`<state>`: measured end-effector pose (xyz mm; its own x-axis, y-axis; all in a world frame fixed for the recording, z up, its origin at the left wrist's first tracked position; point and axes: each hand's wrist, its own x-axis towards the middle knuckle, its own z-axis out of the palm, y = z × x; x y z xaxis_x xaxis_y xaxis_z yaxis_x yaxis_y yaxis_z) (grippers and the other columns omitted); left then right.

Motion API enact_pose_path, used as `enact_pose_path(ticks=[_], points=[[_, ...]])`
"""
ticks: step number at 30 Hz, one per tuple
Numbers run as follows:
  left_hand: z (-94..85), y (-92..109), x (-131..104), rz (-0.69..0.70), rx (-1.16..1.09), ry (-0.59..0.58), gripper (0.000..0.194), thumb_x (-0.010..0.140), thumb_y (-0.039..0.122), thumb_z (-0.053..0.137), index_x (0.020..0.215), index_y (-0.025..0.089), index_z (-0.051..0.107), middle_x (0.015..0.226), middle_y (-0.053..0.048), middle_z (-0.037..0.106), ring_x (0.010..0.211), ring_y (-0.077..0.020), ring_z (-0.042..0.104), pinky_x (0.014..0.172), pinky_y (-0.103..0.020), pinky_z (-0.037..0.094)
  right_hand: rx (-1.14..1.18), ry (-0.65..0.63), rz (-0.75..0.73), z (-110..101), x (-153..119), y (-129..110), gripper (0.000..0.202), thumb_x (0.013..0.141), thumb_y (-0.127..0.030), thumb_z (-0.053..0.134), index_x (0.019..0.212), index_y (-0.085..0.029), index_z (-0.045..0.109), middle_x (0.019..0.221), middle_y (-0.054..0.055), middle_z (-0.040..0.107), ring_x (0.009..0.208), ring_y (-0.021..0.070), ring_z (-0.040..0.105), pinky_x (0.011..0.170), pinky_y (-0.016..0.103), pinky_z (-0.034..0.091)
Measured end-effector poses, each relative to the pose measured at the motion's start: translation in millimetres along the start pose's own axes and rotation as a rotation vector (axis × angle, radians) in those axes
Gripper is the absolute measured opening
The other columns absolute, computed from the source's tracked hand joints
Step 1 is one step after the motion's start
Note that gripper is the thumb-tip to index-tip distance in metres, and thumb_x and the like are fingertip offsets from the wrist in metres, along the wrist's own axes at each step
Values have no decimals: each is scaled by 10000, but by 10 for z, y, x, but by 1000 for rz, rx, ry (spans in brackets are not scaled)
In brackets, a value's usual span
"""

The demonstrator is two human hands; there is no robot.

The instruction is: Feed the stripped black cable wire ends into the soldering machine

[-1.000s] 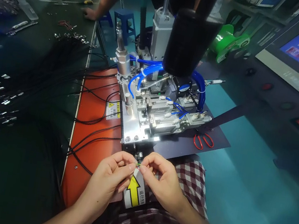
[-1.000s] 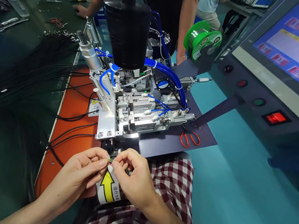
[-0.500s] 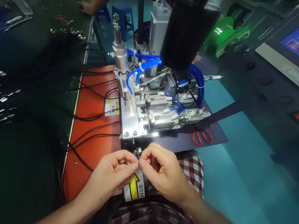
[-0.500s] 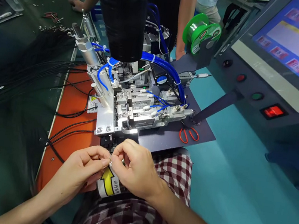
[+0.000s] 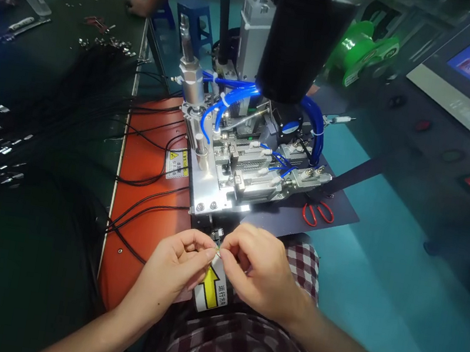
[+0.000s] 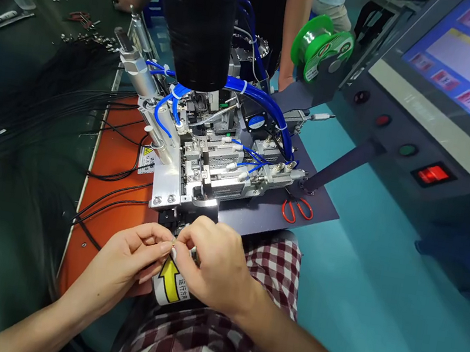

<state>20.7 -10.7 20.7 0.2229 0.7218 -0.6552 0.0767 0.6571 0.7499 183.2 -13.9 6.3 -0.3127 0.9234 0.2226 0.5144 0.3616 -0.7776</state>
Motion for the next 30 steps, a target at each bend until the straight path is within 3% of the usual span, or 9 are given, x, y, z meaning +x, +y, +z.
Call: enact_pose_path(ticks=[3, 5, 9, 12, 15, 19, 25, 30], points=[[-2, -9, -2, 0, -26, -3, 225, 773, 396, 625, 818, 186, 558, 415, 91, 371, 380, -39, 248, 347, -128, 210, -250, 60, -209, 3, -28, -20, 138, 860, -165, 494, 745, -153, 570, 680, 16, 583, 575, 125, 442, 564, 301, 294], [-5, -19, -7, 8, -43, 0, 231, 776, 405, 620, 840, 192, 559, 417, 90, 370, 379, -45, 248, 341, -134, 204, -246, 100, -206, 55, -66, -12, 134, 861, -162, 497, 747, -156, 567, 671, 12, 584, 579, 126, 451, 570, 300, 299], [-14, -41, -9, 15, -73, -11, 236, 784, 418, 610, 849, 197, 559, 437, 86, 373, 383, -45, 236, 341, -142, 192, 92, 154, 77, 202, -127, 0, 122, 861, -191, 496, 752, -171, 548, 690, 3, 537, 608, 123, 462, 588, 274, 352], [-24, -47, 0, 17, -75, -27, 238, 785, 419, 610, 849, 195, 562, 441, 85, 373, 379, -40, 234, 347, -143, 185, 493, 98, 380, 258, -119, -13, 150, 867, -247, 492, 736, -177, 518, 649, -25, 458, 563, 105, 412, 530, 238, 359], [-29, -41, 6, 20, -48, -23, 234, 785, 404, 614, 841, 181, 571, 422, 81, 382, 378, -37, 255, 361, -138, 204, 703, 28, 511, 239, -85, -16, 162, 850, -282, 521, 728, -175, 508, 601, -48, 401, 528, 92, 353, 485, 223, 321], [-31, -25, 7, 19, -16, -12, 222, 778, 379, 625, 835, 169, 581, 412, 79, 385, 392, -37, 269, 378, -134, 224, 718, 2, 479, 167, -57, 12, 150, 847, -261, 528, 729, -169, 511, 619, -45, 410, 547, 90, 355, 498, 221, 315], [-33, -14, -11, -32, -4, -40, 210, 777, 379, 617, 802, 176, 570, 416, 89, 355, 395, -41, 241, 376, -138, 202, 585, 37, 319, 164, -74, 40, 107, 849, -186, 516, 744, -165, 522, 692, -28, 452, 602, 96, 398, 567, 230, 354], [-31, -10, -22, -82, -56, -52, 183, 809, 372, 570, 797, 191, 542, 408, 95, 344, 406, -47, 205, 392, -143, 189, 617, 34, 402, 218, -101, 33, 131, 862, -220, 506, 742, -170, 521, 658, -30, 456, 574, 95, 403, 535, 223, 355]])
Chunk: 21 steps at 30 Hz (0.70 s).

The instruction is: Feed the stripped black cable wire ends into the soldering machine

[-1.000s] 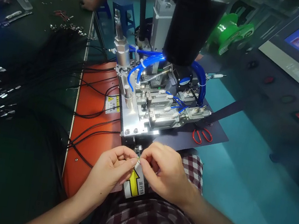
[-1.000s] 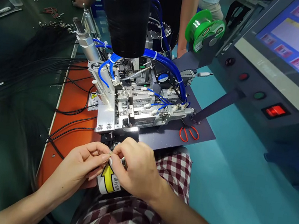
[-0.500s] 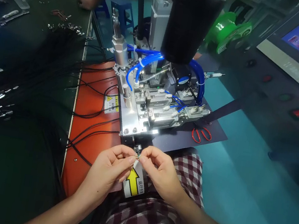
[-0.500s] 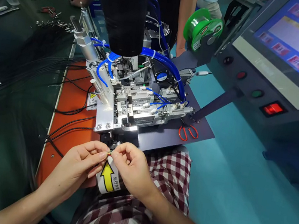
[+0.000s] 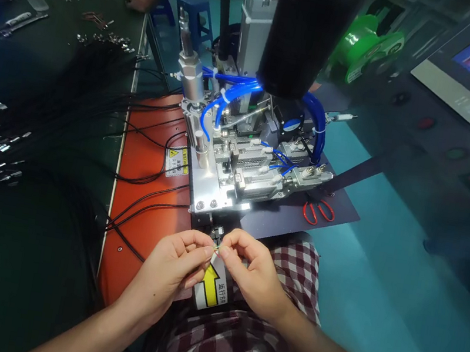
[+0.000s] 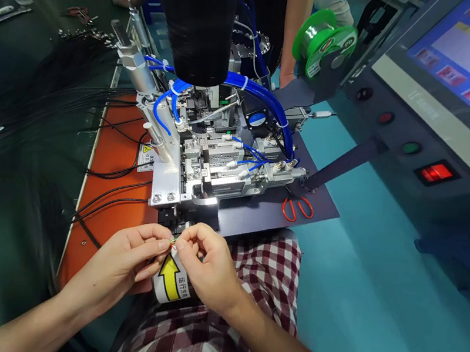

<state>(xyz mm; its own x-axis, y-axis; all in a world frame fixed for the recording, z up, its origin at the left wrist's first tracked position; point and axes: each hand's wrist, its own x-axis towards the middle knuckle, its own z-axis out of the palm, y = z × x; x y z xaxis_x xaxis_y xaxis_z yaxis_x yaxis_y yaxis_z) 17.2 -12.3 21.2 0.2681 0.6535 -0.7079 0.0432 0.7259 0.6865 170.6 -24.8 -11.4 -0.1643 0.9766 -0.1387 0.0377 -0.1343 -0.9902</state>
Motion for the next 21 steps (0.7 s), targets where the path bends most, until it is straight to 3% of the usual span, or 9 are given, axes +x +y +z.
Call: enact_pose_path(ticks=[5, 10, 13, 15, 17, 21], points=[[-4, -8, 8, 6, -26, -10, 175, 807, 360, 571, 797, 187, 544, 399, 93, 350, 405, -51, 198, 389, -151, 173, -58, 55, 26, 8, -20, 4, 99, 843, -261, 552, 829, -175, 597, 678, -14, 533, 536, 98, 451, 500, 225, 371], [1, -1, 14, 31, -18, -26, 171, 809, 339, 577, 761, 179, 539, 385, 92, 349, 393, -47, 201, 387, -161, 162, -296, 139, -185, 19, -52, -24, 69, 836, -193, 569, 793, -175, 621, 748, 17, 608, 620, 121, 518, 583, 249, 404], [9, -12, 8, 56, -8, -27, 181, 817, 352, 573, 770, 181, 542, 382, 93, 352, 386, -45, 202, 384, -161, 174, -510, 134, -361, 10, -71, -28, 102, 854, -173, 532, 780, -173, 601, 749, 28, 625, 666, 141, 532, 651, 290, 388], [16, -33, -2, 117, -10, -20, 175, 816, 358, 580, 795, 189, 543, 383, 97, 353, 378, -44, 212, 378, -158, 179, -558, 128, -392, 5, -70, -28, 116, 864, -176, 510, 778, -173, 589, 763, 36, 626, 692, 151, 537, 673, 303, 383], [22, -56, -14, 197, -11, -13, 164, 807, 352, 595, 814, 198, 541, 395, 99, 356, 369, -43, 237, 369, -154, 190, -426, 119, -256, 6, -59, -31, 144, 881, -209, 485, 763, -177, 561, 725, 25, 598, 653, 140, 531, 631, 280, 399], [13, -64, -23, 316, 91, -11, 134, 792, 321, 611, 804, 195, 566, 477, 86, 385, 375, -38, 258, 353, -156, 215, 47, -15, 155, -2, -63, -38, 198, 879, -327, 495, 740, -186, 492, 526, -60, 446, 448, 88, 423, 444, 210, 346]])
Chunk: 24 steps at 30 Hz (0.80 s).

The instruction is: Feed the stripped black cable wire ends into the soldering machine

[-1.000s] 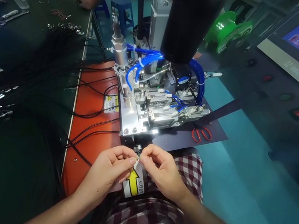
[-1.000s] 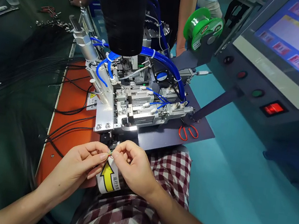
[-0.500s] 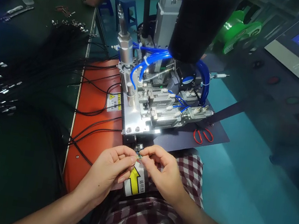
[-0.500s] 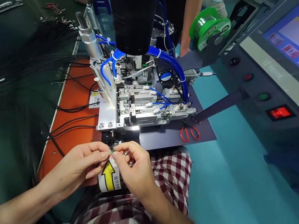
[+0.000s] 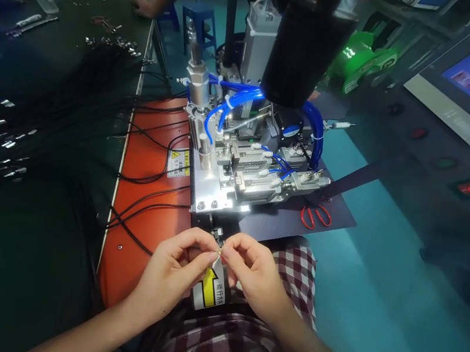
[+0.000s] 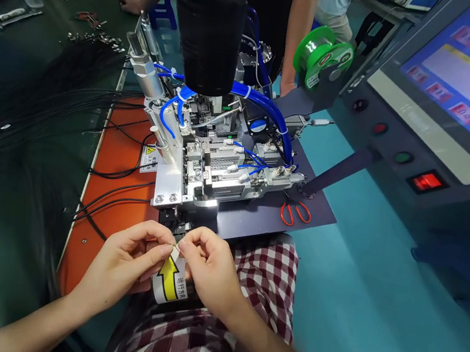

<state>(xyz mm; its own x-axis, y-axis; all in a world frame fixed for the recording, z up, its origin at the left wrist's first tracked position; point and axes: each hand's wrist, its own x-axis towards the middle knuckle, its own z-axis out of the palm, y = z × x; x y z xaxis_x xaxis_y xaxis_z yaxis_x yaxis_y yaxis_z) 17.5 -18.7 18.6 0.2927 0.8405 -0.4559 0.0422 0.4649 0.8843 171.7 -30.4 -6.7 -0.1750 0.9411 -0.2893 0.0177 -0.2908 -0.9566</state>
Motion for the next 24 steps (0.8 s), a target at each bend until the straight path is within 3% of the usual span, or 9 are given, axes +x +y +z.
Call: enact_pose_path(ticks=[5, 7, 9, 12, 17, 20, 24], points=[[-51, 64, 19, 2, 192, -186, 120, 821, 284, 559, 753, 188, 581, 568, 53, 455, 405, -48, 302, 374, -174, 248, 65, -81, 74, -47, -69, 41, 214, 854, -341, 540, 724, -175, 505, 537, -60, 456, 469, 78, 421, 458, 199, 338], [-73, 82, 31, 77, 363, -148, 108, 839, 274, 533, 788, 194, 585, 639, 28, 521, 464, -75, 399, 421, -187, 317, 22, -77, 74, -73, -38, 62, 202, 858, -335, 534, 734, -177, 514, 537, -58, 464, 474, 84, 439, 465, 203, 349], [-102, 75, 60, 226, 566, -32, 96, 860, 253, 504, 848, 200, 583, 729, 5, 560, 592, -113, 499, 529, -207, 398, -42, -46, 46, -106, 55, 82, 186, 859, -322, 530, 739, -181, 520, 550, -51, 478, 482, 91, 462, 470, 207, 360], [-156, 12, 137, 444, 788, 71, 128, 881, 201, 462, 879, 191, 590, 813, -22, 556, 757, -148, 547, 680, -241, 440, -133, -16, -10, -160, 248, 117, 174, 852, -311, 533, 735, -182, 530, 576, -41, 503, 490, 98, 483, 478, 214, 370], [-234, -128, 234, 584, 908, 34, 212, 907, 153, 404, 1019, 184, 582, 896, -43, 544, 819, -140, 565, 727, -233, 468, -155, -64, 23, -219, 421, 161, 169, 852, -298, 521, 736, -176, 539, 571, -46, 501, 465, 91, 479, 466, 217, 366], [-266, -167, 247, 643, 1032, -11, 285, 904, 122, 372, 1102, 190, 565, 919, -55, 559, 803, -146, 572, 689, -237, 483, -120, -72, 58, -224, 434, 160, 179, 844, -312, 530, 730, -173, 537, 593, -48, 500, 451, 84, 479, 455, 217, 369], [-282, -179, 251, 736, 1206, 14, 340, 880, 86, 355, 1132, 174, 566, 901, -77, 583, 757, -167, 576, 641, -268, 496, -92, -81, 86, -225, 449, 157, 192, 834, -330, 545, 730, -168, 543, 606, -48, 500, 438, 76, 471, 439, 214, 364]])
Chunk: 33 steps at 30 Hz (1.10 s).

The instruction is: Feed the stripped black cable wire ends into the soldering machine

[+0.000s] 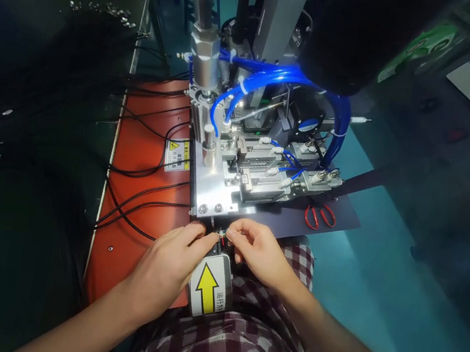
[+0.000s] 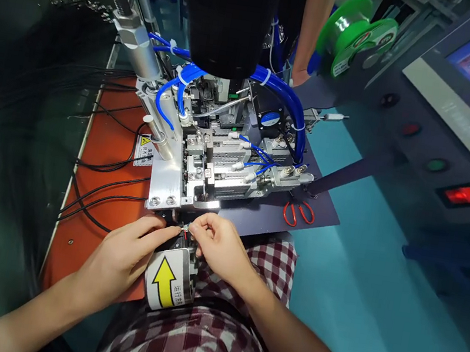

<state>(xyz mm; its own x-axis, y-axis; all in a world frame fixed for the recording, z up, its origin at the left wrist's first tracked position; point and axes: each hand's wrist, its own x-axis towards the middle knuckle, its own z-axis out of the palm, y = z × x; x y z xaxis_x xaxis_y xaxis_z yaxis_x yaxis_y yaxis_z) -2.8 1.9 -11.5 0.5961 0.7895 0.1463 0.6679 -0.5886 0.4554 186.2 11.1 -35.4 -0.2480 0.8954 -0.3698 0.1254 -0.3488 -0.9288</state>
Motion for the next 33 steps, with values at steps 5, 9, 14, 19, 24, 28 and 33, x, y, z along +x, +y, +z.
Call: enact_pose_path(ticks=[5, 9, 14, 19, 24, 28, 33], points=[[9, -5, 15, 41, 81, 9, 323, 885, 89, 360, 1114, 162, 576, 903, -99, 600, 769, -200, 582, 638, -306, 513, 31, -20, 6, -15, 23, -1, 203, 830, -339, 554, 722, -167, 543, 588, -50, 496, 443, 78, 465, 444, 215, 362], [17, -24, 21, 55, 112, 3, 333, 896, 95, 349, 1141, 161, 564, 912, -106, 604, 782, -211, 583, 645, -320, 515, 24, -28, 3, -19, 28, -9, 197, 834, -328, 553, 722, -166, 538, 555, -59, 479, 441, 80, 456, 453, 216, 359], [27, -35, 11, 82, 142, -12, 331, 898, 104, 365, 1171, 139, 549, 922, -116, 605, 762, -214, 578, 629, -327, 509, -24, -19, -11, -16, 14, 0, 179, 854, -315, 528, 748, -171, 529, 554, -56, 479, 462, 90, 469, 473, 223, 357], [33, -27, 12, 73, 152, -7, 318, 895, 106, 376, 1152, 132, 563, 915, -118, 606, 750, -220, 575, 617, -334, 506, -52, -6, -31, -13, 5, 2, 171, 863, -307, 515, 764, -170, 533, 540, -56, 488, 473, 93, 479, 485, 222, 363], [29, -15, 17, 75, 181, -18, 314, 897, 109, 368, 1121, 133, 586, 904, -117, 606, 736, -218, 574, 611, -333, 505, -60, -11, -34, -13, 9, 12, 168, 864, -305, 513, 766, -169, 531, 548, -52, 494, 485, 96, 489, 489, 219, 367], [21, -7, 13, 63, 190, -27, 318, 892, 101, 368, 1117, 132, 591, 916, -120, 607, 757, -222, 576, 629, -337, 512, -71, -14, -56, -11, 8, 41, 161, 875, -295, 499, 769, -176, 527, 562, -47, 499, 499, 99, 488, 503, 223, 372], [12, 4, 15, 61, 194, -28, 334, 897, 101, 346, 1133, 116, 582, 916, -127, 607, 757, -227, 577, 625, -343, 519, -88, -7, -74, -4, 6, 87, 169, 881, -313, 494, 777, -183, 523, 593, -41, 503, 508, 103, 504, 505, 228, 378]])
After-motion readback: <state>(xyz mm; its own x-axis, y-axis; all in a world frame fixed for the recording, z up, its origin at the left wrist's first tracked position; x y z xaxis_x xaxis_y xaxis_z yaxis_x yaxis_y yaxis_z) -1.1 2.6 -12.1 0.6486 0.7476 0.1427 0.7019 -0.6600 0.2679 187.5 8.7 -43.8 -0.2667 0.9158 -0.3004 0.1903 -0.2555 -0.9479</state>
